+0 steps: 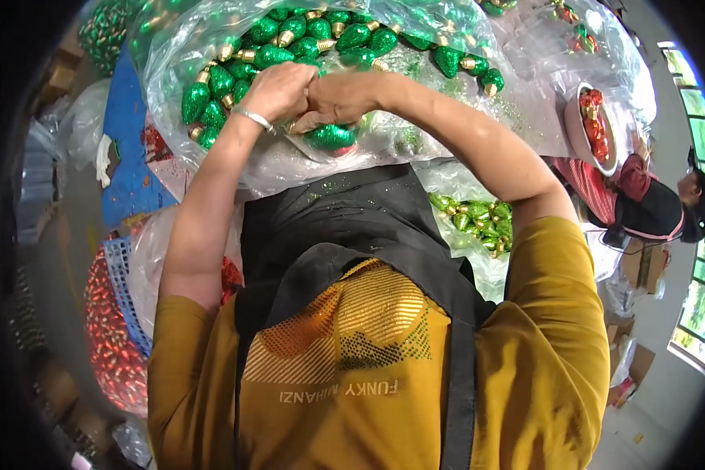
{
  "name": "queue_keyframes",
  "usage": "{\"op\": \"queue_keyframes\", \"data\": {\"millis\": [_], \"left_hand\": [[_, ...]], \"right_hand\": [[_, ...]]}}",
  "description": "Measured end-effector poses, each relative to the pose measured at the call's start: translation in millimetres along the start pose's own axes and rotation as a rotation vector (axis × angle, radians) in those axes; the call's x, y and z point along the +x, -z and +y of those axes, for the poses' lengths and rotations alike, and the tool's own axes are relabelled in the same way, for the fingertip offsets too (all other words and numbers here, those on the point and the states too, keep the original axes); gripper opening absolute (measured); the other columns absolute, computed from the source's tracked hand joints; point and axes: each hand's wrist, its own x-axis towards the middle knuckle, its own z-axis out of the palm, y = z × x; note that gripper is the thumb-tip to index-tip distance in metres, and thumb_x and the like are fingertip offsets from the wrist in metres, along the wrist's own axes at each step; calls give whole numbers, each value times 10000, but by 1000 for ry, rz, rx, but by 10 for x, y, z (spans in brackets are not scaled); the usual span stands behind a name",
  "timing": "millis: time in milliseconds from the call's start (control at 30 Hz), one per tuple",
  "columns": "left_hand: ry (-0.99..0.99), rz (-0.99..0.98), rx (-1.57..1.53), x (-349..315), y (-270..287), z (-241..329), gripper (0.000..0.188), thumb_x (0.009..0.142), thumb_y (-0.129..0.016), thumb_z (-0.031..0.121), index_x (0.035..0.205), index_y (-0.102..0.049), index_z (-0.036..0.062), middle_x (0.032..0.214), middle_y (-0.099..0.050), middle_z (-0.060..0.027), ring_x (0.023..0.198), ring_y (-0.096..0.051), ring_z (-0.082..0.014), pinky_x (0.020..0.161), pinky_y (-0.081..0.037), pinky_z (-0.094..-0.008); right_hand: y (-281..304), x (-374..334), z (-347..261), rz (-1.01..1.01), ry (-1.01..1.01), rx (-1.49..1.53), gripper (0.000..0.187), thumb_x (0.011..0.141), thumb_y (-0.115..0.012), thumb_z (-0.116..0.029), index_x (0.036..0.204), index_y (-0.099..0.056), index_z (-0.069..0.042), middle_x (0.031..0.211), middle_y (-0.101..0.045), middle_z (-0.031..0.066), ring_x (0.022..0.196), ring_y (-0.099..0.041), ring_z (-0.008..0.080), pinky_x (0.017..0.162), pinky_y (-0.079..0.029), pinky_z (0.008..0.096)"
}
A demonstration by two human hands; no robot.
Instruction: Sorting and packaging red and green decorative items into plastic bags.
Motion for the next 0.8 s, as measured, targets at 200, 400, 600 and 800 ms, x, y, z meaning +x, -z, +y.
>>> {"op": "queue_keyframes", "data": {"millis": [200,400,600,800], "left_hand": [[-80,556,-31,-329,399,425,268,780,-638,172,993,-595,16,823,-611,-188,822,-592,-374,746,-483,-427],[-190,121,-338,-625,336,617,224,859,-594,196,946,-621,-9,832,-609,-190,846,-574,-376,751,-459,-443],[-222,-47,-313,-618,263,536,249,839,-636,215,811,-568,-22,766,-584,-197,732,-575,-394,655,-454,-455],[-327,0,-310,-591,195,612,228,806,-649,212,820,-577,-3,800,-601,-166,731,-587,-384,657,-470,-445]], "right_hand": [[117,-273,122,83,-4,146,182,762,-681,-180,835,-632,-21,797,-664,162,746,-637,350,623,-491,427],[6,-171,45,-47,3,-140,194,687,-628,-34,873,-661,-77,735,-655,154,708,-634,351,633,-496,413],[154,42,107,-318,141,-373,173,638,-684,-17,805,-655,-53,748,-669,136,719,-645,325,605,-494,416],[380,74,376,-561,196,29,177,677,-727,-56,831,-649,-13,839,-683,144,729,-642,307,648,-504,417]]}}
